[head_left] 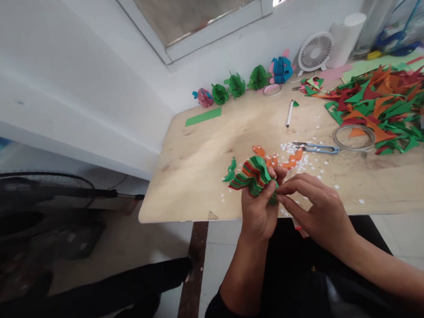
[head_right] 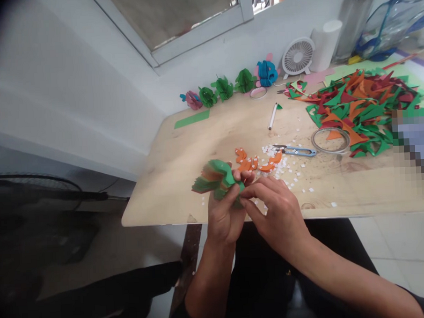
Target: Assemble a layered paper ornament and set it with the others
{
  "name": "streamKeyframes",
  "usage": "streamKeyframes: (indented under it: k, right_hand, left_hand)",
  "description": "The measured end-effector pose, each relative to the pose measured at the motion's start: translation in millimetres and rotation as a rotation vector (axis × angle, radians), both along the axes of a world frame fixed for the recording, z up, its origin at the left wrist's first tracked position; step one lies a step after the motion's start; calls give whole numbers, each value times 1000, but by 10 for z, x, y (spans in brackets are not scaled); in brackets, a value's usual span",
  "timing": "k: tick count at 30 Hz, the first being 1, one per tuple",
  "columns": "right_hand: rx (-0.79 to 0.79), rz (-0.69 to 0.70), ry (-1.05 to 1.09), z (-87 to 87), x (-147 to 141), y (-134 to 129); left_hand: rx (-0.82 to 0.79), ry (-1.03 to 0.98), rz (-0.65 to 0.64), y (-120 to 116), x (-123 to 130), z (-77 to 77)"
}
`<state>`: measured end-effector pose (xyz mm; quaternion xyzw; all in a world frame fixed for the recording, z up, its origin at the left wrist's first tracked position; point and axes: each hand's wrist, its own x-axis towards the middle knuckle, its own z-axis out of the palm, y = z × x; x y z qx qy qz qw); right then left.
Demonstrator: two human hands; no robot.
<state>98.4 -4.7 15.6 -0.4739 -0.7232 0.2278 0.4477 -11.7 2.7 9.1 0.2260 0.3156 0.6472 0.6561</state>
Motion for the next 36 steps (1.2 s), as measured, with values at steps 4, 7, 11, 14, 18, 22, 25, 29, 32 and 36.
streamKeyframes:
  k: [4, 7, 11, 14, 18, 22, 25, 29, 32, 36]
  right_hand:
    - [-71, 27, 31, 10, 11, 7]
    - [-147, 36, 65, 10, 27, 17]
    - [-239, 79, 97, 3, 52, 48]
    - [-249, 93, 96, 4, 67, 63]
    - [-288, 139, 102, 35, 124, 18]
    - [-325, 157, 80, 33, 277, -52]
    - [-332, 16, 23, -73, 422, -31]
    - [-231, -216, -55, -296, 583, 96]
    - [-188, -262, -17, -358, 623, 167]
    - [-234, -195, 75, -239, 531, 191]
  left_hand:
    - [-16, -21, -36, -16, -6, -1]
    - [-39, -17, -56, -17, -8, -11]
    - [-58, -13, -75, -13, -7, -27]
    - [-55, -38, -64, -10, -5, -35]
    - [-34, -81, -58, 3, -18, -48]
    - [-26, -97, -5, 32, -43, -68]
    - [-28, -95, -11, 56, -48, -74]
    - [-30, 23, -48, 81, -42, -69]
    - [-25, 117, -68, 96, -39, -75]
    - [-60, 208, -87, 115, -29, -102]
